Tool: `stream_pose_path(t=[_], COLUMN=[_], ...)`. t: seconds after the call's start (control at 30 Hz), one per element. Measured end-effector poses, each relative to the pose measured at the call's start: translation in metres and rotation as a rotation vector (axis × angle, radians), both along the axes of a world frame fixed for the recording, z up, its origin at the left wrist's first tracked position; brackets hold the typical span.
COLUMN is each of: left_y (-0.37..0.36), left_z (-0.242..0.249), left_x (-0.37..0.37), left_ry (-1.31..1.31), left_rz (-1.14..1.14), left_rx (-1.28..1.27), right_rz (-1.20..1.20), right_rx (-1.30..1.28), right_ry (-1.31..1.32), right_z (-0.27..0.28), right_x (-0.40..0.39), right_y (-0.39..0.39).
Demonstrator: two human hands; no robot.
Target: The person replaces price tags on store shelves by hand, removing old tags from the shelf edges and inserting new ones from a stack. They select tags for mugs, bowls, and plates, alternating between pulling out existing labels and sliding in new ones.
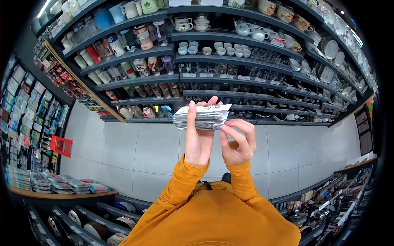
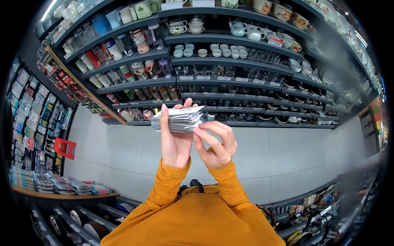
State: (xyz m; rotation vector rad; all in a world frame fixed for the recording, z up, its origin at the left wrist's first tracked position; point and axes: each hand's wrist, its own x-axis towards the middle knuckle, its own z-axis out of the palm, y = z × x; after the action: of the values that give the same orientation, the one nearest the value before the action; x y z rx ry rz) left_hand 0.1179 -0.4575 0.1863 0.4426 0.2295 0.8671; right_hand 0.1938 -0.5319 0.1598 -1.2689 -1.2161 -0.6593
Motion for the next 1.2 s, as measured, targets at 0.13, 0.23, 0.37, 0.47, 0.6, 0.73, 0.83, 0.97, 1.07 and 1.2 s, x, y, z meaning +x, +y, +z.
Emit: stream_pose_path(t=[0.13, 0.23, 0.37, 0.47, 0.6, 0.73, 0.83, 0.97, 1.07, 1.2], left_y=[0.002, 0.003, 0.004, 0.004, 0.005, 0.007, 0.009, 0.012, 0.016, 0.024], left_z=[-0.002, -0.006, -0.008, -0.009, -0.011, -0.013, -0.013, -0.014, -0.018, -0.024], left_x=[-0.001, 0.001, 0.004, 0.005, 0.007, 0.010, 0.011, 0.014, 0.014, 0.013], left_ry=[0.022, 0.047, 0.095, 0.133, 0.156, 0.165, 0.160, 0.148, 0.160, 0.107], left_rz=[-0.005, 0.030, 0.041, 0.036, 0.041, 0.065, 0.053, 0.050, 0.028, -0.058], left_rx=[0.075, 0.097, 0.153, 0.203, 0.247, 0.282, 0.263, 0.248, 0.312, 0.347], right_rz=[0.020, 0.001, 0.025, 0.024, 0.012, -0.014, -0.047, -0.063, -0.063, -0.041], right_rx=[-0.004, 0.004, -0.039, -0.063, -0.087, -0.113, -0.084, -0.052, -0.003, 0.092], right_ry=[0.003, 0.006, 0.000, -0.011, 0.002, -0.013, -0.003, -0.036, -0.012, 0.095], right_z=[-0.002, -0.001, -0.003, -0.004, -0.004, -0.003, -0.005, -0.004, -0.011, -0.003], right_x=[0.002, 0.001, 0.004, 0.006, 0.006, 0.008, 0.009, 0.013, 0.017, 0.019], right_y=[0.002, 0.005, 0.004, 0.004, 0.004, 0.005, 0.007, 0.008, 0.009, 0.012])
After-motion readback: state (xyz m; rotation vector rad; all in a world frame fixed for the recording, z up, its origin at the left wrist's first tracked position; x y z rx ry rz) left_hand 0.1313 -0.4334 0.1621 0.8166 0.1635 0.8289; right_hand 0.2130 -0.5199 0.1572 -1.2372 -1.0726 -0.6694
